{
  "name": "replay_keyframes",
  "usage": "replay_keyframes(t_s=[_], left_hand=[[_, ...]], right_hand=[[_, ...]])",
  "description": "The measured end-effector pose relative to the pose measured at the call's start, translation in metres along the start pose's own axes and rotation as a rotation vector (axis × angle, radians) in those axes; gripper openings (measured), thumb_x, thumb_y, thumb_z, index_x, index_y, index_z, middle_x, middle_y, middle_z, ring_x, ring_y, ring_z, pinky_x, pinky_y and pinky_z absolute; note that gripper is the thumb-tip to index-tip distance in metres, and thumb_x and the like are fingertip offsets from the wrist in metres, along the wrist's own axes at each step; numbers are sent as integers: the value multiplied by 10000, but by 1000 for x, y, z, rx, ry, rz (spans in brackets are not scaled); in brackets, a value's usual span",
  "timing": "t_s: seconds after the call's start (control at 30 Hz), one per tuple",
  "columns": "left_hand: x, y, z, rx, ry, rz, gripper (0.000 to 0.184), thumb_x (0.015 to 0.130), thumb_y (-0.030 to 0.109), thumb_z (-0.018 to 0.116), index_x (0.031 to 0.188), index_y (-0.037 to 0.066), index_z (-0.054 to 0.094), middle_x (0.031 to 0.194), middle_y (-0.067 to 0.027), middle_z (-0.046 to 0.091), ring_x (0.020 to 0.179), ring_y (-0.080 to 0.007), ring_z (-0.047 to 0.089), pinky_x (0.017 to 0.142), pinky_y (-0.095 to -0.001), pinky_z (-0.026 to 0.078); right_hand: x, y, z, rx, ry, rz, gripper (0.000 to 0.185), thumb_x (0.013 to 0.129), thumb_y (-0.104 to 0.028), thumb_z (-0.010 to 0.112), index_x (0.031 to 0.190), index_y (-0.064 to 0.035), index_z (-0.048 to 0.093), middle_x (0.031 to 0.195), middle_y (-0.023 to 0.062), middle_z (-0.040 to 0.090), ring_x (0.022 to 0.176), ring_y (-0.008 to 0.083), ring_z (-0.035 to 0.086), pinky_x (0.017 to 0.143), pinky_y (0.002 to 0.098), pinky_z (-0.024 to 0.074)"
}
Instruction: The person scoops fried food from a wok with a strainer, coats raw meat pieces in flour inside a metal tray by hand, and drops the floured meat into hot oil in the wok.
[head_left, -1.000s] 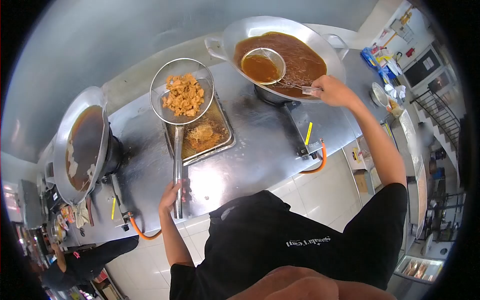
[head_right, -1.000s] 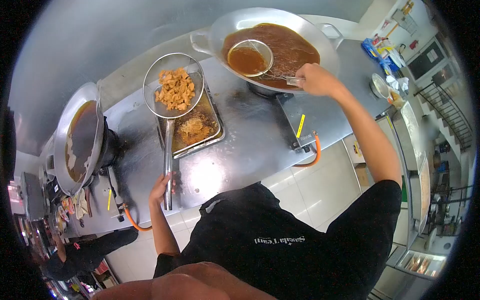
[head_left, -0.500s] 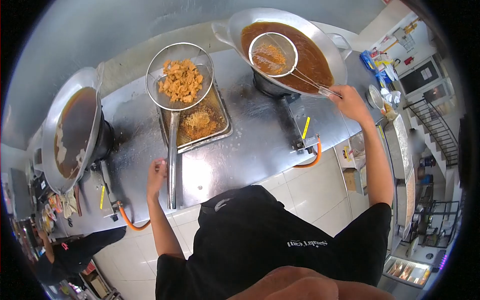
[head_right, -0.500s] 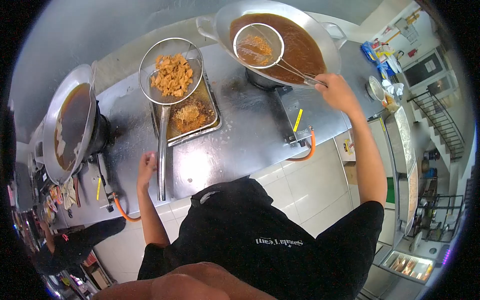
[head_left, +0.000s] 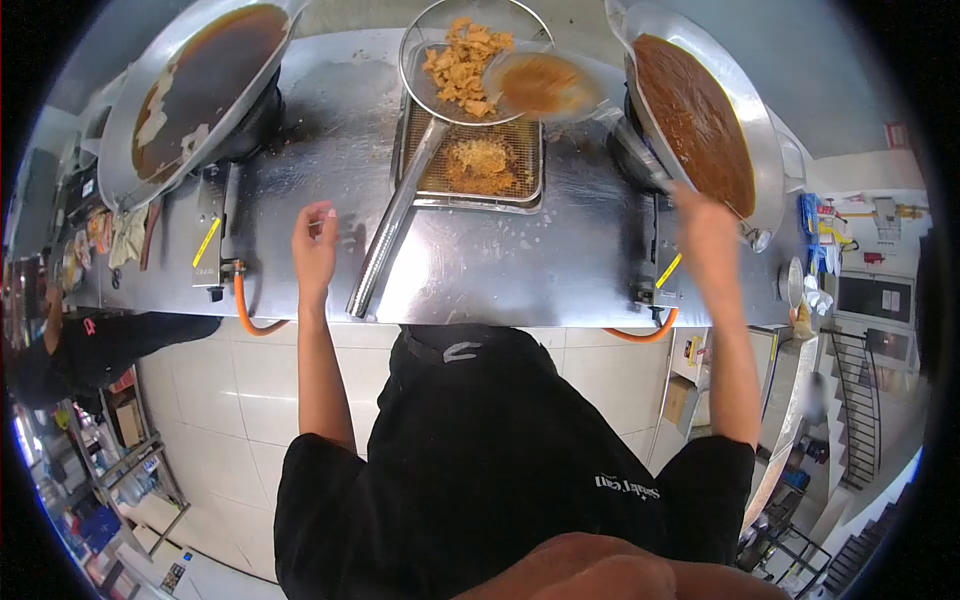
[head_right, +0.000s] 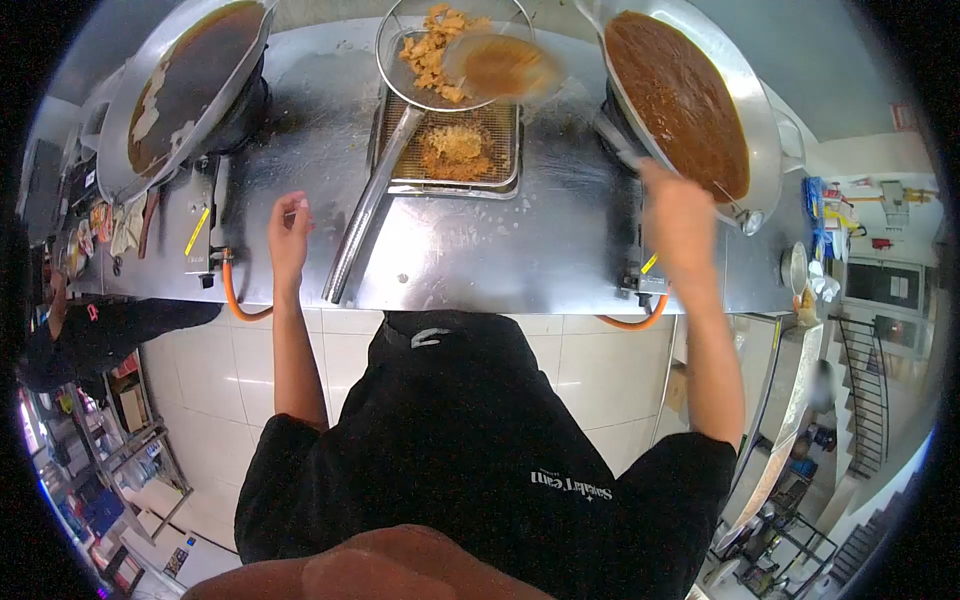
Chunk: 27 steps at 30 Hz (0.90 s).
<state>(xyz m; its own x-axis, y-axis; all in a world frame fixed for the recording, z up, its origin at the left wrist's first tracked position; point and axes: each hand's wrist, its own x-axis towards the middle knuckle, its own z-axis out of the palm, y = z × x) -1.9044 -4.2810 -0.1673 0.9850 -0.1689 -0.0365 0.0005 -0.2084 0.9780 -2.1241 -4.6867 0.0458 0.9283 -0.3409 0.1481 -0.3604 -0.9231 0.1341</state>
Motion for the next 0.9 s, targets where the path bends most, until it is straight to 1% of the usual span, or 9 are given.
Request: replay_keyframes(t_s=[0.03,0.17,0.3,0.5,0.53,0.57,0.63,0.7,0.9], left_hand=[[0,-2,-1,-19,13,6,250,900,193,610,1093,34,596,938,-52,560,781,-115,525,662,-249,478],[-1,-4,-6,-57,43,29,244,899,185,611,1086,29,595,933,-46,551,788,-116,526,669,-257,486],[-1,-8,-13,-62,106,-11,250,897,195,620,1086,33,597,936,-43,549,799,-113,530,671,-256,487],[3,-44,-27,57,168,11,255,905,226,619,1093,55,599,953,-40,560,795,-106,540,657,-245,484],[2,-43,-27,62,173,-7,258,907,228,616,1098,56,595,953,-42,562,794,-107,543,656,-243,483],[1,-41,-28,70,180,-26,261,909,231,613,1103,57,591,953,-44,563,794,-108,546,654,-242,483],[3,-44,-31,48,168,-25,265,913,238,608,1107,60,585,950,-40,563,808,-113,554,661,-247,486],[3,-35,-28,31,183,-33,264,916,235,603,1111,59,578,948,-39,563,816,-118,559,668,-253,490],[-3,1,-2,-13,180,33,227,919,194,590,1092,49,569,943,-37,560,812,-124,559,687,-264,497]], right_hand=[[1,-13,22,-117,-98,-63,310,806,-11,505,1084,-104,604,826,155,649,744,336,665,651,433,548],[2,-36,74,-196,14,-157,286,793,-48,537,1074,-81,586,779,112,630,679,272,660,553,381,548],[9,-28,53,-213,75,-148,317,782,-58,552,1095,-75,600,766,100,625,666,270,653,582,365,552],[12,32,-21,275,162,59,212,848,-39,537,1037,-22,632,727,149,643,667,335,630,626,422,502],[13,50,-36,450,142,191,200,905,-94,557,1056,16,628,650,116,612,595,189,608,589,306,465],[14,75,-49,550,85,222,211,914,-129,559,1059,4,635,624,66,585,568,121,554,576,283,457],[19,115,-81,559,-41,374,225,919,-150,551,1072,-12,642,622,44,574,563,98,532,566,278,455],[24,176,-84,470,-61,445,255,909,-177,556,1089,-15,638,633,62,601,555,134,563,544,293,455],[31,273,-56,-655,-25,545,211,850,-130,546,972,-32,686,849,129,701,824,298,692,660,393,557]])
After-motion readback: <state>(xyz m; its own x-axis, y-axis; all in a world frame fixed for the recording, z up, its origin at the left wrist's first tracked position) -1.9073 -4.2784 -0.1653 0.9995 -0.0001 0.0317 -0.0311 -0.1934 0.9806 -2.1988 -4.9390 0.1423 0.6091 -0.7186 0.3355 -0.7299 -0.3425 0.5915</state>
